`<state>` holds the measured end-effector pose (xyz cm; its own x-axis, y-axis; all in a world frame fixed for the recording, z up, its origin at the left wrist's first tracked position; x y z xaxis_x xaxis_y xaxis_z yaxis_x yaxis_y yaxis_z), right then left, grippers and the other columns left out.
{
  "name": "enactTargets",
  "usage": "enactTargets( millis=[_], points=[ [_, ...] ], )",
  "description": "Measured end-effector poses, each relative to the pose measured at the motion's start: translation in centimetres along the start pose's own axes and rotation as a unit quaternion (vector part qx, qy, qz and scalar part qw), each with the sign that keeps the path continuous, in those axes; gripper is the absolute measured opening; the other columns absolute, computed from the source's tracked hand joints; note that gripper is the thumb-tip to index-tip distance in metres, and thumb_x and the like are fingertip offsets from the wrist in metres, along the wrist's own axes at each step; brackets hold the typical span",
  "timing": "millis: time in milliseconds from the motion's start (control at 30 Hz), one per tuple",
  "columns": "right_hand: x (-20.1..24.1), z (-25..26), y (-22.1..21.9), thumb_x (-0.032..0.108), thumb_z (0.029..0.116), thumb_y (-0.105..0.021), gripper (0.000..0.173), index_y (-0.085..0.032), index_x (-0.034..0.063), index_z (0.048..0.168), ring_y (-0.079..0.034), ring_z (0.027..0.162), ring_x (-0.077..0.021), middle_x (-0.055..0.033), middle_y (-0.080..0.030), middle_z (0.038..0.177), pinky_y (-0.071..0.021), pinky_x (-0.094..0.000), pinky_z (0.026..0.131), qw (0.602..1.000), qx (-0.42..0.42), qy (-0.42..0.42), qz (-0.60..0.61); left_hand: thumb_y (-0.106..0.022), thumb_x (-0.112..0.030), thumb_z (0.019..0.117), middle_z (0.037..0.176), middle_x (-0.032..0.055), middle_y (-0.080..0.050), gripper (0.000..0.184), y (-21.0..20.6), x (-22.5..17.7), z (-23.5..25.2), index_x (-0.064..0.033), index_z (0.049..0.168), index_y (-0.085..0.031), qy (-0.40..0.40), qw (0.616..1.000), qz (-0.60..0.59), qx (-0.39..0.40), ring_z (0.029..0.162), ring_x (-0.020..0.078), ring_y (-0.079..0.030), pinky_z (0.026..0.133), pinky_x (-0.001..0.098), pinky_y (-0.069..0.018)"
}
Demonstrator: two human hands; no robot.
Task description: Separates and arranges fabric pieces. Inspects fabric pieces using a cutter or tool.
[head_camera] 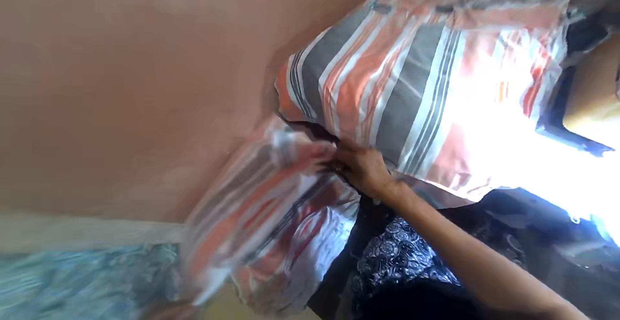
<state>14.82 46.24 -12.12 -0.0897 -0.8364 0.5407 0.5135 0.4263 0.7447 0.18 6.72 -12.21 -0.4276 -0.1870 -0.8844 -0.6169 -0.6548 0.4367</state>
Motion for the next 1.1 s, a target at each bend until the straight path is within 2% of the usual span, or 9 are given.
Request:
enactTargets(
  millis=[67,133,267,433,567,700,800,933,1100],
  points=[
    [-3.4,-3.0,-4.4,0.002,0.0919,-0.068,0.016,-0.073,-0.0016,0.107,-0.07,0.09,-0.0416,-0.0226,-0.067,0.116,-0.0561,-0.061,0.074,0.99,0.104,-0.093,-0.003,-0.07,-0.003,0.0902,0.094,0.0052,-0.072,0.014,-5.2,4.8,-2.8,0.01,0.093,-0.074,0.068,0.996,0.041,-0.041,0.092,-0.0019,-0.064,0.089,0.0192,-0.0533],
    [-6.0,-5.9,-7.6,0.007,0.1005,-0.059,0.027,-0.068,-0.0001,0.124,-0.067,0.106,-0.0444,-0.0237,-0.062,0.132,-0.0516,-0.0633,0.089,0.956,0.223,-0.189,-0.01,-0.069,-0.002,0.0892,0.092,0.0112,-0.072,0.016,-9.4,8.6,-5.3,0.0133,0.091,-0.072,0.113,0.988,0.075,-0.069,0.092,0.0016,-0.065,0.091,0.0213,-0.0532],
    [-8.8,-10.5,-11.0,0.007,0.1052,-0.049,0.034,-0.062,0.0013,0.135,-0.06,0.121,-0.0469,-0.0252,-0.055,0.143,-0.0453,-0.0633,0.101,0.891,0.356,-0.279,-0.029,-0.069,-0.002,0.0905,0.095,0.0294,-0.071,0.016,-14.8,10.7,-7.3,0.0132,0.094,-0.074,0.181,0.967,0.163,-0.077,0.095,0.0398,-0.068,0.092,0.0513,-0.0534],
    [-8.7,-11.3,-10.4,0.012,0.1056,-0.05,0.032,-0.064,0.0029,0.133,-0.062,0.119,-0.0433,-0.0225,-0.059,0.139,-0.0471,-0.0623,0.099,0.893,0.322,-0.314,-0.001,-0.07,-0.007,0.0888,0.095,0.0311,-0.067,0.021,-15.6,9.7,-7.0,0.013,0.091,-0.073,0.13,0.955,0.236,-0.124,0.087,0.0374,-0.067,0.082,0.0456,-0.0567],
    [-6.3,-9.7,-10.7,0.008,0.1016,-0.054,0.039,-0.061,0.0073,0.141,-0.064,0.117,-0.0422,-0.0213,-0.061,0.138,-0.0496,-0.0626,0.094,0.929,0.259,-0.257,0.057,-0.065,-0.012,0.0901,0.107,0.0357,-0.063,0.032,-16.2,7.0,-4.2,0.0157,0.105,-0.066,0.101,0.951,0.258,-0.141,0.103,0.0475,-0.06,0.095,0.0535,-0.0492],
    [-3.2,-8.9,-12.8,0.007,0.1047,-0.049,0.047,-0.051,0.0125,0.151,-0.065,0.109,-0.0459,-0.026,-0.06,0.133,-0.0501,-0.062,0.089,0.92,0.354,-0.161,0.051,-0.062,-0.027,0.0927,0.113,0.0285,-0.069,0.04,-19.1,6.3,-1.5,0.0062,0.112,-0.073,0.006,0.943,0.328,-0.064,0.109,0.0496,-0.064,0.097,0.0632,-0.0453],
    [-3.5,-9.8,-13.2,0.002,0.1037,-0.047,0.038,-0.059,0.004,0.14,-0.064,0.11,-0.0474,-0.0275,-0.06,0.131,-0.0495,-0.0623,0.09,0.907,0.387,-0.16,0.047,-0.064,-0.021,0.0895,0.094,0.0187,-0.075,0.025,-20.2,7.1,-1.9,-0.0017,0.092,-0.08,0.007,0.934,0.358,-0.017,0.094,0.0444,-0.069,0.09,0.0667,-0.0452],
    [-4.5,-10.6,-12.9,0.006,0.1046,-0.048,0.031,-0.062,0.0026,0.132,-0.064,0.11,-0.0458,-0.0252,-0.061,0.129,-0.0492,-0.062,0.089,0.901,0.386,-0.189,0.064,-0.062,-0.015,0.0908,0.089,0.0198,-0.073,0.022,-20.3,7.4,-3.2,0.0019,0.091,-0.076,0.052,0.941,0.333,-0.012,0.089,0.0425,-0.069,0.088,0.0678,-0.043],
    [-4.7,-11.3,-13.4,0.006,0.1042,-0.049,0.038,-0.06,0.0093,0.14,-0.063,0.113,-0.0442,-0.024,-0.06,0.132,-0.0488,-0.0613,0.093,0.898,0.382,-0.2,0.089,-0.051,-0.006,0.0983,0.094,0.0308,-0.067,0.025,-18.9,6.8,-1.6,0.015,0.101,-0.064,0.066,0.942,0.317,-0.089,0.09,0.0461,-0.067,0.089,0.059,-0.0504]
  ],
)
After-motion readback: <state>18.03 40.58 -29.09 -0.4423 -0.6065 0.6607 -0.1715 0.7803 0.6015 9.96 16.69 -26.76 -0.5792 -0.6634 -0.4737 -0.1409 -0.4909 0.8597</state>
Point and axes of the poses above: each hand's wrist, its own z-axis towards the middle knuckle, its own y-axis out of the back of the hand, x = y × z, the point moved 6 cm from there along z, towards the middle knuckle
